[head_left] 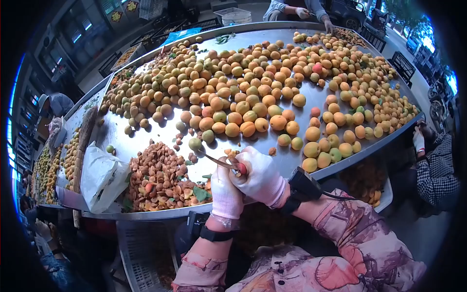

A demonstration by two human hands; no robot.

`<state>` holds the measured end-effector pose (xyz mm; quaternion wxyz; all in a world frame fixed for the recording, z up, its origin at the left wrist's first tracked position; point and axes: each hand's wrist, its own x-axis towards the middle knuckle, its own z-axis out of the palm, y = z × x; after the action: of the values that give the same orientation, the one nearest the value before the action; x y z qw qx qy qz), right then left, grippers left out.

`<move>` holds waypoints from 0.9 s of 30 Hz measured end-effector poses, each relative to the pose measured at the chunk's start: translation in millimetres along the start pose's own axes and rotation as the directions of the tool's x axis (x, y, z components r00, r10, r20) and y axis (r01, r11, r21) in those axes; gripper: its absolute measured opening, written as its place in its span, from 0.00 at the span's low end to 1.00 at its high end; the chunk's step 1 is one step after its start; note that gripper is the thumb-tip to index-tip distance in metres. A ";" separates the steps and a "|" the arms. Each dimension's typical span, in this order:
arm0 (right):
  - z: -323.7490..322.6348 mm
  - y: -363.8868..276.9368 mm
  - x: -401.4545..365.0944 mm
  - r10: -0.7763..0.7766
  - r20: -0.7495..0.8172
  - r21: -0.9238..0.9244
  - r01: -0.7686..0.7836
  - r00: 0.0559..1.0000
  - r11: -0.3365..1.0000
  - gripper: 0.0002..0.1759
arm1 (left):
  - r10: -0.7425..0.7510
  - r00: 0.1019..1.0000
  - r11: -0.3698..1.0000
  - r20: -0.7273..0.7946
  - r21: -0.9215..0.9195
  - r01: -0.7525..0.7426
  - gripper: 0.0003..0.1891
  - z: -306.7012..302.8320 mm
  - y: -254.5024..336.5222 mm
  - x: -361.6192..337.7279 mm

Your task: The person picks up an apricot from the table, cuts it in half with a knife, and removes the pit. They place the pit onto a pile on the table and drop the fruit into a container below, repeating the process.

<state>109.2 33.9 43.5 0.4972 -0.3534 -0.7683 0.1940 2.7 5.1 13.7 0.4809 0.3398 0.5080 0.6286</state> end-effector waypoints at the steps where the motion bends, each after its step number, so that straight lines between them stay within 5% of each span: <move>1: 0.9 -3.3 0.4 -0.009 0.002 -0.005 0.009 1.000 1.000 0.10 | -0.034 0.999 0.998 0.005 -0.055 0.035 0.26 -5.0 -4.5 -0.2; 4: 3.7 -6.8 3.5 -0.079 0.056 -0.025 0.080 0.995 0.996 0.10 | -0.300 0.951 0.861 0.074 -0.408 0.303 0.23 -9.3 9.8 -1.3; 6: 6.4 -13.2 7.2 0.019 0.067 -0.028 -0.017 0.998 0.999 0.10 | -0.354 0.926 0.820 0.128 -0.434 0.373 0.21 -12.6 17.1 1.3; 8: 11.3 -18.0 13.1 0.181 0.077 -0.008 -0.181 0.980 0.983 0.12 | -0.470 0.851 0.802 0.233 -0.291 0.522 0.23 -31.7 23.5 3.6; 11: 26.4 -10.0 13.1 0.537 0.121 0.217 -0.550 0.835 0.806 0.16 | -0.569 0.818 0.799 0.087 -0.176 0.575 0.29 -21.9 46.5 -0.5; 18: 14.8 -26.4 30.1 0.768 0.232 0.182 -0.802 0.597 0.569 0.19 | -0.526 0.783 0.752 0.333 -0.249 0.611 0.29 -44.8 39.5 0.5; 21: 14.1 -16.8 29.4 0.727 0.286 0.290 -0.779 0.625 0.556 0.16 | -0.526 0.813 0.750 0.252 -0.315 0.582 0.30 -40.1 39.9 4.1; 22: 16.9 -8.9 26.0 0.659 0.257 0.351 -0.703 0.707 0.618 0.14 | -0.540 0.814 0.749 0.213 -0.318 0.581 0.30 -39.9 43.1 5.7; 27: 7.2 2.8 19.0 0.550 0.462 0.373 -0.716 0.695 0.590 0.19 | -0.539 0.839 0.806 0.074 -0.244 0.539 0.32 -42.9 49.4 11.4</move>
<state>98.9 50.1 50.5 0.3481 -0.4219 -0.5697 0.6134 -52.9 1.5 49.8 0.6794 0.1174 0.4978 0.5261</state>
